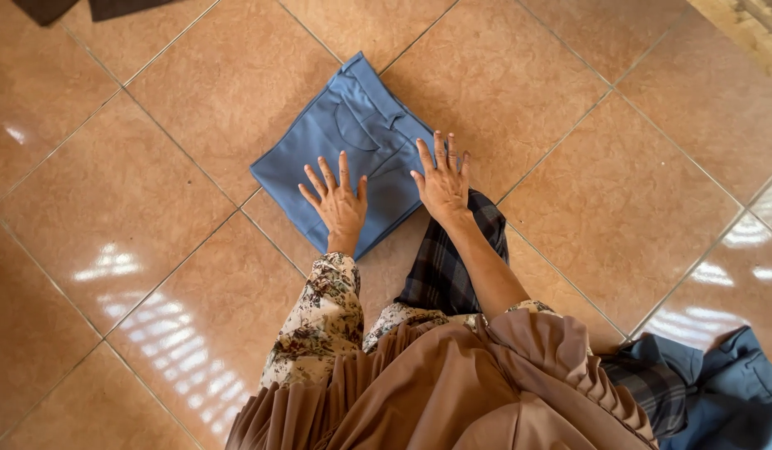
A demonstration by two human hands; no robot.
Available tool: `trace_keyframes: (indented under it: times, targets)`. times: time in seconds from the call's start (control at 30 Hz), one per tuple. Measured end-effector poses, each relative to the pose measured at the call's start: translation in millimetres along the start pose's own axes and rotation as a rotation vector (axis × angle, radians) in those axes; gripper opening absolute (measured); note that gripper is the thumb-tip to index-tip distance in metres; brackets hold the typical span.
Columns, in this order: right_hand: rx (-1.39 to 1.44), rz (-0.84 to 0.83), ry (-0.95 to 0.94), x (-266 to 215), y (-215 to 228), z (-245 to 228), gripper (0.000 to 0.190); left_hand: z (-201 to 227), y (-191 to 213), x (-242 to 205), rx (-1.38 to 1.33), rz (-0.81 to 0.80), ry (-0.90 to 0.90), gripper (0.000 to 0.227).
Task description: Folding blue uniform pants into neat rectangles and stacking them on the floor.
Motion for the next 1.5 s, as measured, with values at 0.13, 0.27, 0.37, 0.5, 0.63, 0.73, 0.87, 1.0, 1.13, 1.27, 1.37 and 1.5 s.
trace_keyframes:
  times: [0.13,0.27,0.37,0.5,0.63,0.73,0.87,1.0,1.13,1.27,1.37,1.5]
  targets:
    - [-0.037,0.140,-0.054,-7,3,45,0.068,47,-6,12,-0.037,0.027,-0.072,0.071]
    - [-0.106,0.246,-0.168,-34,26,104,0.072,132,-11,13,-0.157,0.032,-0.218,0.077]
    - [-0.131,0.226,-0.281,-60,34,147,0.072,186,-12,0,-0.224,0.016,-0.322,0.077]
    - [-0.159,0.191,-0.381,-87,43,181,0.072,227,-13,-16,-0.277,0.006,-0.389,0.075]
    - [-0.170,0.173,-0.479,-117,61,211,0.071,275,-20,-39,-0.317,0.006,-0.477,0.080]
    - [-0.226,0.142,-0.591,-153,83,242,0.067,323,-22,-70,-0.350,-0.019,-0.564,0.071]
    - [-0.248,0.066,-0.783,-216,107,284,0.068,390,-12,-119,-0.423,-0.161,-0.735,0.070]
    - [-0.254,0.024,-0.940,-272,137,305,0.064,435,-1,-166,-0.460,-0.305,-0.828,0.069]
    - [-0.260,0.004,-1.108,-331,167,319,0.065,479,20,-216,-0.453,-0.411,-0.982,0.067]
    - [-0.342,0.072,-1.230,-418,184,334,0.065,516,54,-291,-0.515,-0.493,-1.192,0.065]
    - [-0.375,0.107,-1.337,-481,201,333,0.066,534,82,-348,-0.582,-0.481,-1.338,0.065]
    - [-0.455,0.220,-1.395,-549,230,319,0.065,540,120,-408,-0.667,-0.418,-1.505,0.065]
Point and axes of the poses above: each hand's wrist, its own x-axis towards the middle knuckle, its own y-axis out of the back of the hand, z = x × y, the point moved 7 cm from there along x, towards the middle knuckle, and after that the axes turned 9 degrees about z, right-handed, at the moved point
